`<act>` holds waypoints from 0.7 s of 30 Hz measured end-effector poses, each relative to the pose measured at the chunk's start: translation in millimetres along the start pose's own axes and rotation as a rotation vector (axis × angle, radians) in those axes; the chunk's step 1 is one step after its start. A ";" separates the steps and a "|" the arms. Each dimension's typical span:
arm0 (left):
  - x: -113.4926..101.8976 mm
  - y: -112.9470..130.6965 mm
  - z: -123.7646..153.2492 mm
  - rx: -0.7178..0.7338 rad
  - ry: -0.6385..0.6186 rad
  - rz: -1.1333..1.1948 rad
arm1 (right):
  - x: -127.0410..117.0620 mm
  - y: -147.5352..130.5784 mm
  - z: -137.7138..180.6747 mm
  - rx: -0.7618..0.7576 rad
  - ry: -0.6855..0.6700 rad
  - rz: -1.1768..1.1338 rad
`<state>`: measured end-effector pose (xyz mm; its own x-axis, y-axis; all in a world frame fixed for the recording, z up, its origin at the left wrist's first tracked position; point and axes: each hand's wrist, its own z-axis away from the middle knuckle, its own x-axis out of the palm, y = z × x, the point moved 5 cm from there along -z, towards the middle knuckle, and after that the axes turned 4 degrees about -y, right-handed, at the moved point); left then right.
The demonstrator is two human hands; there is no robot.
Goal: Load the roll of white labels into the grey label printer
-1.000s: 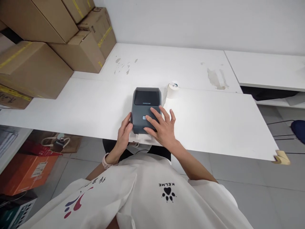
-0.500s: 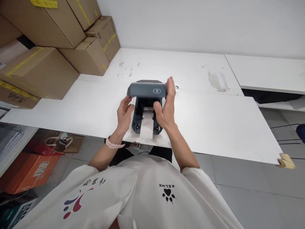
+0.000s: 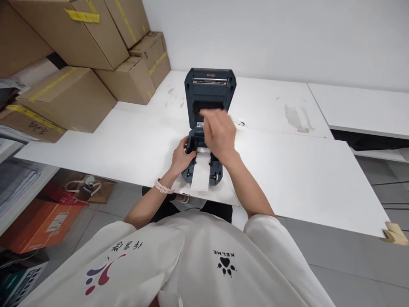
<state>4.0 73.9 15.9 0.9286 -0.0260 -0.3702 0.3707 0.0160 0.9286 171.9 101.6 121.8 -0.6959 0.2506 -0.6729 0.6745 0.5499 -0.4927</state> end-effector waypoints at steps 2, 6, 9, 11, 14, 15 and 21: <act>0.7 -2.0 -0.4 0.007 0.002 -0.022 | 26.4 1.7 15.8 0.006 -0.345 0.171; 1.0 -5.5 -0.7 -0.019 0.003 -0.042 | 63.5 16.0 31.2 0.027 -0.847 0.442; 0.7 -4.4 0.0 -0.012 0.008 -0.080 | 74.6 16.8 25.6 -0.022 -0.972 0.433; 0.4 -3.9 0.3 -0.003 0.014 -0.101 | 75.3 15.5 22.1 -0.058 -1.060 0.387; 0.1 -5.2 0.3 0.004 0.021 -0.108 | 57.7 13.8 23.7 -0.111 -1.156 0.136; 0.1 -5.8 0.2 0.010 0.019 -0.104 | 45.2 14.5 26.6 -0.122 -1.154 0.007; 0.2 -5.2 2.0 0.010 -0.007 -0.059 | -55.3 67.9 70.3 0.080 -0.784 -0.463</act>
<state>2.3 71.8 11.0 0.9048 -0.0338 -0.4245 0.4249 0.0040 0.9052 273.5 69.0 86.8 -0.5543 -0.6102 -0.5661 0.4051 0.3964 -0.8239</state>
